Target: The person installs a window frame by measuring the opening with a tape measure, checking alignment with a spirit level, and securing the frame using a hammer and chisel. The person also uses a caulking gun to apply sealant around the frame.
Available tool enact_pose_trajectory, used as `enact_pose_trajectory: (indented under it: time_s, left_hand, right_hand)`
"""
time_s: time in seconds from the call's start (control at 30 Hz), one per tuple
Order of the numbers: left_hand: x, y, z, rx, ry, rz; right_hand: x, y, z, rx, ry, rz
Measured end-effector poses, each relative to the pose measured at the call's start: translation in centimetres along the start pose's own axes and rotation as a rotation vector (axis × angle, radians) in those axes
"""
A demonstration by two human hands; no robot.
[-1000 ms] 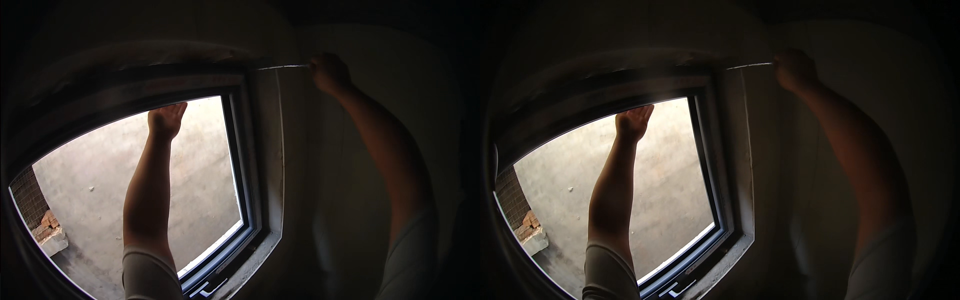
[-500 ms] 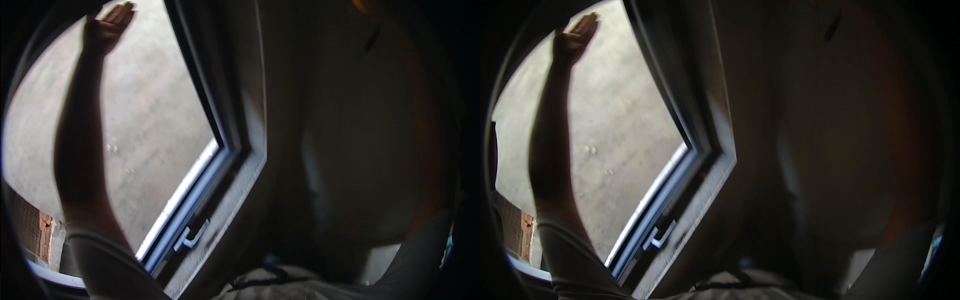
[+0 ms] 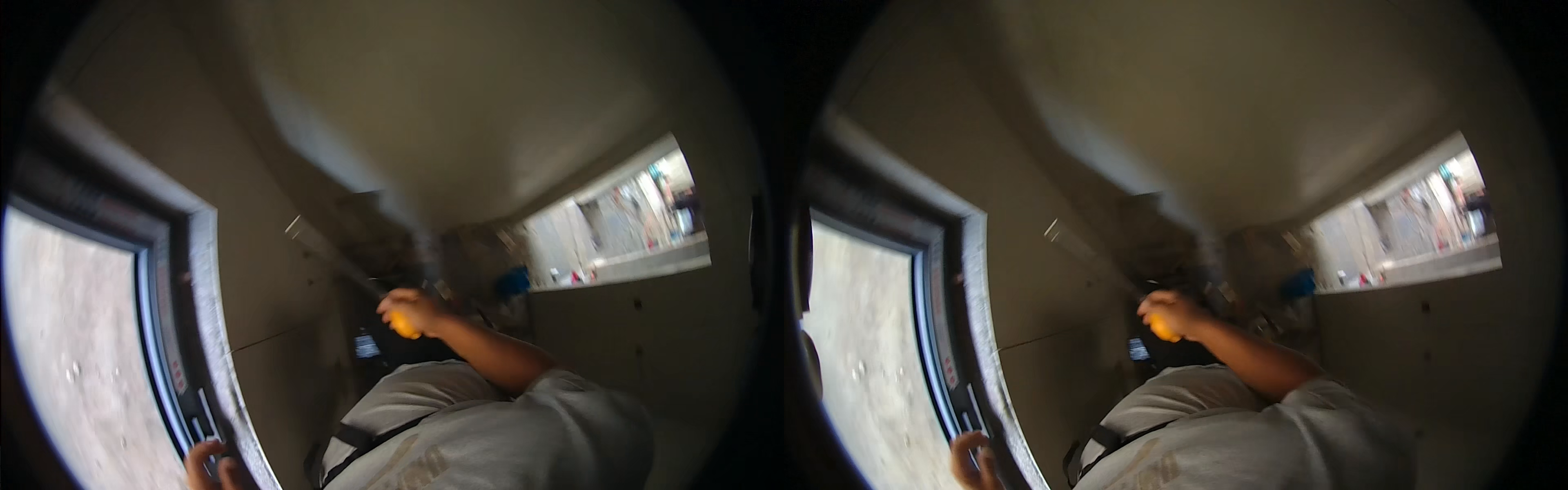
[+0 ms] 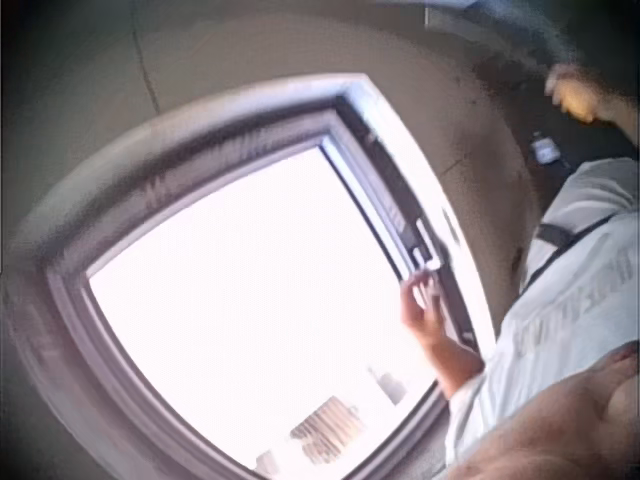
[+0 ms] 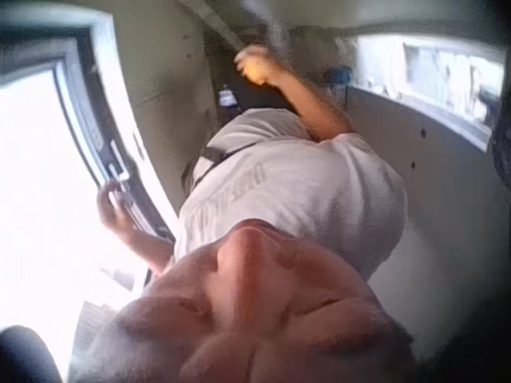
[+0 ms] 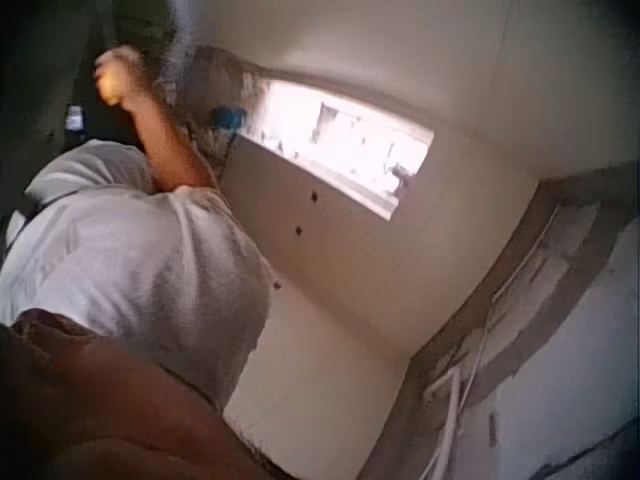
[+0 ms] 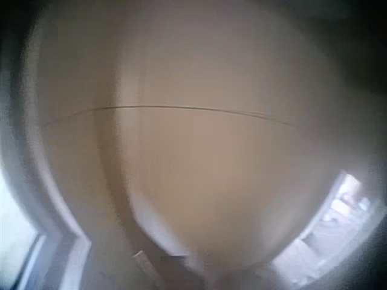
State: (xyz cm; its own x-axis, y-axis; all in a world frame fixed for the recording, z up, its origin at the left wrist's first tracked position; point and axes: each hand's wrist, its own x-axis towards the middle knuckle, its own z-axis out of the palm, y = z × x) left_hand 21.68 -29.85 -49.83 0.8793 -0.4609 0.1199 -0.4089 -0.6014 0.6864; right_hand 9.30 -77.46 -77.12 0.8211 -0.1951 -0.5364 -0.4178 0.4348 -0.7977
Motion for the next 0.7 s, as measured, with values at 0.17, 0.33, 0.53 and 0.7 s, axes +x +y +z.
enact_pose_trajectory:
  time_s: [0.17, 0.33, 0.53, 0.7]
  left_hand:
    - [-2.7, -0.3, 11.0, 0.277, 0.049, 0.182]
    - [-2.7, -3.5, 13.9, 0.496, 0.025, 0.338]
    - [-4.3, -4.2, 15.2, 0.544, -0.023, 0.238]
    - [-4.6, -5.6, 15.3, 0.554, -0.008, 0.256]
  right_hand:
    - [-0.7, 4.7, 1.9, -0.29, -0.136, 0.002]
    - [-0.8, 9.1, 1.5, -0.559, -0.041, -0.222]
    - [-2.1, 11.0, 1.0, -0.547, 0.041, -0.331]
    - [-2.7, 11.1, 1.1, -0.529, 0.066, -0.323]
